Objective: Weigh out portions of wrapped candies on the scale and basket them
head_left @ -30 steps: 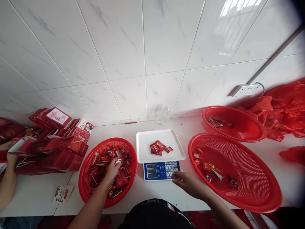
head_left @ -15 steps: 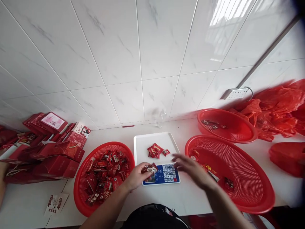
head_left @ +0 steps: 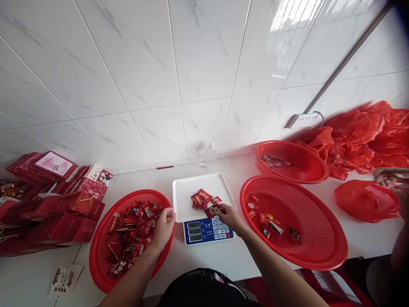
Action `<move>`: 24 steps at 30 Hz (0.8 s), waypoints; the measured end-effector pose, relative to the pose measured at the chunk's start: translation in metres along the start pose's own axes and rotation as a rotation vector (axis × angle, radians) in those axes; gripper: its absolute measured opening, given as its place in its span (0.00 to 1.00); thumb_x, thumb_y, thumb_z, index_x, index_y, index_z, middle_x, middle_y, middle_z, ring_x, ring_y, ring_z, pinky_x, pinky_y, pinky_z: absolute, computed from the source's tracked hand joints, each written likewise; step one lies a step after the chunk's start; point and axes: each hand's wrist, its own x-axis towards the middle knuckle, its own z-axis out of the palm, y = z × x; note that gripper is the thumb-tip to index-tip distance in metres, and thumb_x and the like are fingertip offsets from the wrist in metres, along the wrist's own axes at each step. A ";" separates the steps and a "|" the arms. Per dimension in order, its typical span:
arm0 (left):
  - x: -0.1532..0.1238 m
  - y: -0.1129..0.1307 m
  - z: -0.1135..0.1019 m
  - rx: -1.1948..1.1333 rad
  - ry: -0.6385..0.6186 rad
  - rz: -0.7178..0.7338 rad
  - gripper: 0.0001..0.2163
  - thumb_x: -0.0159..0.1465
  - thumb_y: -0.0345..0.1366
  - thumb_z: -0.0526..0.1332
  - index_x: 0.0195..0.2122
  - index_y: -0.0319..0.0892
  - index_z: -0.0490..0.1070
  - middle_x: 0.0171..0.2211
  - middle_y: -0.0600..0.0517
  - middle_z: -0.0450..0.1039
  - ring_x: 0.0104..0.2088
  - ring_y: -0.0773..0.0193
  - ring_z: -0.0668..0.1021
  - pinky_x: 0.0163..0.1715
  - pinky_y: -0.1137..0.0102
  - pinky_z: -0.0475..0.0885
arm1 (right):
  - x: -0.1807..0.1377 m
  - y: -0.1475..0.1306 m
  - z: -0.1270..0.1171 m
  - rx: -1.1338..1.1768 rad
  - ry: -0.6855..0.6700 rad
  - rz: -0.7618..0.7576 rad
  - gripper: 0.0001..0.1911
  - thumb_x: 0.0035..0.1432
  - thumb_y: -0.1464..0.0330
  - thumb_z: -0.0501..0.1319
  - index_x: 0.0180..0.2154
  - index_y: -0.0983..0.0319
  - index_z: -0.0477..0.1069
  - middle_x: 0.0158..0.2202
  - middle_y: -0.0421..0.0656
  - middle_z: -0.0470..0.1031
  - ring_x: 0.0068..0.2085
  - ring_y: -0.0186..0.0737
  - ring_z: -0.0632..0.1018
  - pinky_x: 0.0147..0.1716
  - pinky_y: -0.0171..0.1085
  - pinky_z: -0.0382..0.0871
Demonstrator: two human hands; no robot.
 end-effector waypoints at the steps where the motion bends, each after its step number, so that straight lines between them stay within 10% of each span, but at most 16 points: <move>1: 0.002 -0.007 -0.008 0.012 0.035 -0.021 0.14 0.56 0.43 0.55 0.40 0.41 0.65 0.39 0.46 0.72 0.40 0.58 0.75 0.41 0.64 0.70 | 0.001 0.001 0.000 0.002 -0.001 0.009 0.16 0.48 0.66 0.58 0.41 0.63 0.70 0.27 0.39 0.74 0.25 0.34 0.72 0.23 0.33 0.64; 8: 0.008 -0.065 -0.035 0.188 0.057 -0.126 0.10 0.54 0.38 0.56 0.36 0.41 0.67 0.38 0.46 0.74 0.41 0.57 0.75 0.43 0.64 0.68 | 0.007 0.000 -0.005 -0.004 -0.005 0.057 0.21 0.51 0.66 0.56 0.48 0.61 0.68 0.28 0.39 0.75 0.23 0.32 0.71 0.21 0.32 0.64; 16: 0.010 -0.101 -0.031 0.675 -0.188 -0.119 0.23 0.53 0.32 0.58 0.52 0.37 0.62 0.54 0.40 0.64 0.55 0.55 0.66 0.52 0.65 0.59 | 0.011 -0.004 -0.004 -0.312 0.135 -0.095 0.23 0.52 0.64 0.56 0.51 0.56 0.66 0.55 0.47 0.63 0.31 0.33 0.74 0.37 0.38 0.69; 24: 0.000 -0.093 -0.029 0.757 -0.211 -0.155 0.27 0.54 0.31 0.56 0.57 0.47 0.58 0.60 0.47 0.56 0.59 0.55 0.60 0.55 0.65 0.56 | -0.013 0.005 -0.006 -0.262 0.019 -0.065 0.21 0.52 0.61 0.55 0.48 0.60 0.68 0.44 0.47 0.73 0.34 0.40 0.76 0.34 0.40 0.70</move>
